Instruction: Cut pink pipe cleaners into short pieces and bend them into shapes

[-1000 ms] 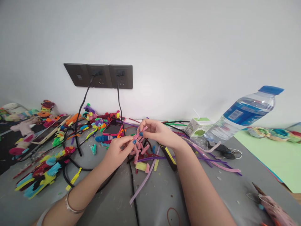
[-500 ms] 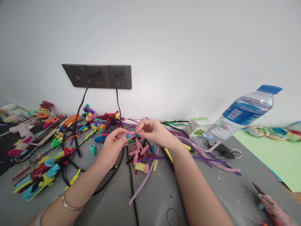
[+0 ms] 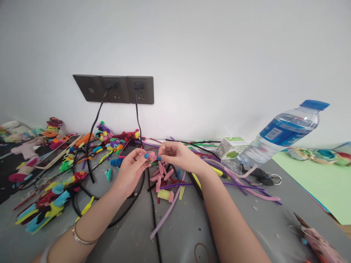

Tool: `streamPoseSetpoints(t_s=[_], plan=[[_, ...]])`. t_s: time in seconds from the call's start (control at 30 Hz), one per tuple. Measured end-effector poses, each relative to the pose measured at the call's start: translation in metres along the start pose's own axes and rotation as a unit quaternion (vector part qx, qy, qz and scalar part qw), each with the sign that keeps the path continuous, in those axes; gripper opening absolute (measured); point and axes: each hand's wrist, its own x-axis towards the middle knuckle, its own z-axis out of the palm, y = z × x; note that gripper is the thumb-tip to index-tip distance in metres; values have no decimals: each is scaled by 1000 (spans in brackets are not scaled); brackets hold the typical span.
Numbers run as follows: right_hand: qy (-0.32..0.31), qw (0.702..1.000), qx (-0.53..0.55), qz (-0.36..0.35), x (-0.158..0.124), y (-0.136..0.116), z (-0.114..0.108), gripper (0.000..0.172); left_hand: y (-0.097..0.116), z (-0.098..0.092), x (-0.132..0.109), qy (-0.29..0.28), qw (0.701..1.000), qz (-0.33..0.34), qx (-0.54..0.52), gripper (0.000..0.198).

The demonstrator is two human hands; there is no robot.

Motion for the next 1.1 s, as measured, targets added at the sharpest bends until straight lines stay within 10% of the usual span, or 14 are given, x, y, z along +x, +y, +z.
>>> streamPoseSetpoints(t_s=[0.43,1.1], plan=[[52,998,7,-34,0,-1,2,25,2,1,-1,-22,998,-33,-56,31],[-44,998,40,-22,-2,-2,5,25,2,0,-3,-65,996,-12,-61,24]])
